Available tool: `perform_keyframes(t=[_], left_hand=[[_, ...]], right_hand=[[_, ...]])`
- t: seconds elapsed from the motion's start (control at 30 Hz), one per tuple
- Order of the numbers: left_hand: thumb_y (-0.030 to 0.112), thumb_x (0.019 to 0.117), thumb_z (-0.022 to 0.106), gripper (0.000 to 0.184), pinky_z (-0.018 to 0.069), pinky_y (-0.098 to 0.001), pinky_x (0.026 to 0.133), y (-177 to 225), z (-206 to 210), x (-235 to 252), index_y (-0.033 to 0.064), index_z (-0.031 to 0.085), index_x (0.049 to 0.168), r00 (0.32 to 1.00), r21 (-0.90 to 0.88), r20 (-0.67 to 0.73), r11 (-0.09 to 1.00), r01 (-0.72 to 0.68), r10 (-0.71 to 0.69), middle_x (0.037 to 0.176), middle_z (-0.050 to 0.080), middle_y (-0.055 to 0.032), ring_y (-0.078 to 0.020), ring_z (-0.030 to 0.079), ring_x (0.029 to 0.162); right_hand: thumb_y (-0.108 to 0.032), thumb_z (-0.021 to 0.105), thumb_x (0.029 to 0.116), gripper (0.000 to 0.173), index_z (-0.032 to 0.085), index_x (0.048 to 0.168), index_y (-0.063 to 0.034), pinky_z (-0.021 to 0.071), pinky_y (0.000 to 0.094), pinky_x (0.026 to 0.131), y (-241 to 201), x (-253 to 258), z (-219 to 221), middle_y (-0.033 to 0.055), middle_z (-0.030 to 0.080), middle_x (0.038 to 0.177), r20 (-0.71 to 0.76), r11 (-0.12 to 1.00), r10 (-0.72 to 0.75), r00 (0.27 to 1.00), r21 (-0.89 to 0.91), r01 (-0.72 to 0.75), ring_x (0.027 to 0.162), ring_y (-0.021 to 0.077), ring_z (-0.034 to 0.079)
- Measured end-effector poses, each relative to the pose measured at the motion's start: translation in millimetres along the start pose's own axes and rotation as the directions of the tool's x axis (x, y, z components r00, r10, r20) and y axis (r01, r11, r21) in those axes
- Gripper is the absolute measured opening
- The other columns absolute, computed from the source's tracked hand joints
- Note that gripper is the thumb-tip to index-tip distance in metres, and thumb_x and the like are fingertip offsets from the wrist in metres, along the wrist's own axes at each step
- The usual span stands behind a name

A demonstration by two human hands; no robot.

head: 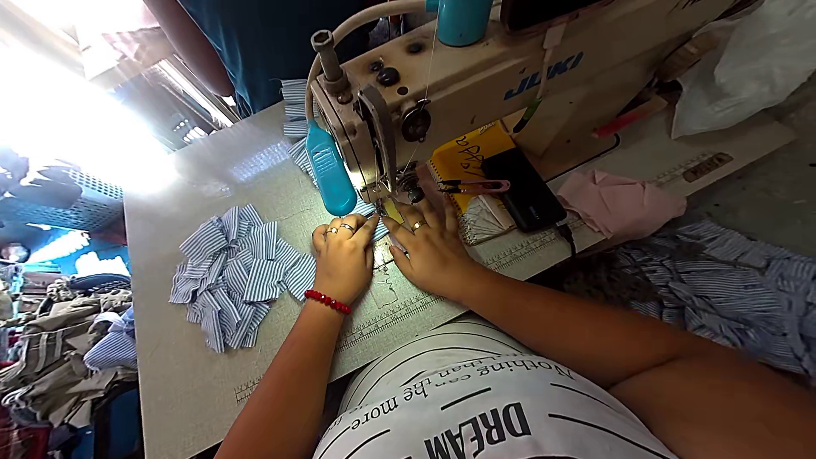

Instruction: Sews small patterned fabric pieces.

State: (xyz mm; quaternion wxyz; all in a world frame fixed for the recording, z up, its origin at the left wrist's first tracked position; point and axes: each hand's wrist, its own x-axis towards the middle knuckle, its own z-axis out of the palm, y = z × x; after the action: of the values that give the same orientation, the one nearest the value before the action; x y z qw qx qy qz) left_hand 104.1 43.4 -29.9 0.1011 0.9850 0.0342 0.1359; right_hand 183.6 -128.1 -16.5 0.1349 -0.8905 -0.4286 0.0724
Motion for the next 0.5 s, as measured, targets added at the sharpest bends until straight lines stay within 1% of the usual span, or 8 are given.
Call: perform_keyframes(t=[0.1,0.17,0.27,0.33,0.4,0.5], left_hand=[[0.009,0.0941,0.051,0.042,0.0394,-0.0590,0.096,-1,1,0,0.0154,0.072,0.130,1.000,-0.011,0.004,1.000,0.005,-0.005,0.120,0.068,-0.0120,-0.0326,0.062,0.113],[0.010,0.0948,0.051,0.042,0.0388,-0.0590,0.096,-2,0,0,0.0160,0.072,0.130,1.000,-0.005,0.015,1.000,-0.002,0.002,0.120,0.068,-0.0117,-0.0323,0.062,0.112],[0.011,0.0960,0.049,0.043,0.0383,-0.0596,0.096,-5,-1,0,0.0169,0.071,0.132,0.999,0.000,0.035,1.000,-0.024,0.024,0.122,0.068,-0.0109,-0.0323,0.061,0.114],[0.011,0.0966,0.048,0.043,0.0379,-0.0596,0.097,-6,-3,0,0.0168,0.070,0.133,0.998,0.001,0.047,0.999,-0.036,0.036,0.122,0.068,-0.0107,-0.0323,0.061,0.114],[0.011,0.0966,0.048,0.043,0.0372,-0.0598,0.098,-6,-3,0,0.0167,0.070,0.133,0.997,0.008,0.053,0.999,-0.047,0.046,0.123,0.067,-0.0108,-0.0323,0.061,0.115],[0.011,0.0959,0.049,0.043,0.0370,-0.0597,0.098,-8,-3,1,0.0165,0.070,0.133,0.997,0.016,0.060,0.999,-0.051,0.050,0.123,0.067,-0.0108,-0.0321,0.061,0.116]], right_hand=[[-0.043,0.040,0.1067,0.053,0.049,0.155,-0.0215,0.0014,0.0757,0.118,0,-1,0,0.0113,0.038,0.164,-0.012,1.000,-0.013,1.000,-0.008,0.013,0.157,0.0390,0.019],[-0.042,0.043,0.1061,0.052,0.052,0.152,-0.0208,0.0033,0.0759,0.118,1,-1,3,0.0123,0.041,0.163,-0.054,0.999,-0.032,0.998,-0.006,0.032,0.156,0.0398,0.021],[-0.037,0.047,0.1051,0.043,0.065,0.140,-0.0217,0.0100,0.0761,0.118,2,-5,8,0.0131,0.051,0.154,-0.180,0.994,-0.105,0.978,-0.020,0.103,0.152,0.0410,0.031],[-0.035,0.048,0.1046,0.039,0.071,0.133,-0.0196,0.0129,0.0748,0.118,3,-6,9,0.0117,0.055,0.150,-0.222,0.991,-0.133,0.966,-0.034,0.128,0.149,0.0399,0.036],[-0.035,0.049,0.1037,0.039,0.073,0.129,-0.0176,0.0137,0.0741,0.118,4,-6,10,0.0117,0.058,0.148,-0.244,0.990,-0.140,0.960,-0.026,0.138,0.148,0.0394,0.038],[-0.035,0.049,0.1035,0.039,0.073,0.129,-0.0177,0.0137,0.0736,0.119,6,-5,11,0.0113,0.058,0.147,-0.229,0.991,-0.132,0.964,-0.003,0.135,0.149,0.0392,0.037]])
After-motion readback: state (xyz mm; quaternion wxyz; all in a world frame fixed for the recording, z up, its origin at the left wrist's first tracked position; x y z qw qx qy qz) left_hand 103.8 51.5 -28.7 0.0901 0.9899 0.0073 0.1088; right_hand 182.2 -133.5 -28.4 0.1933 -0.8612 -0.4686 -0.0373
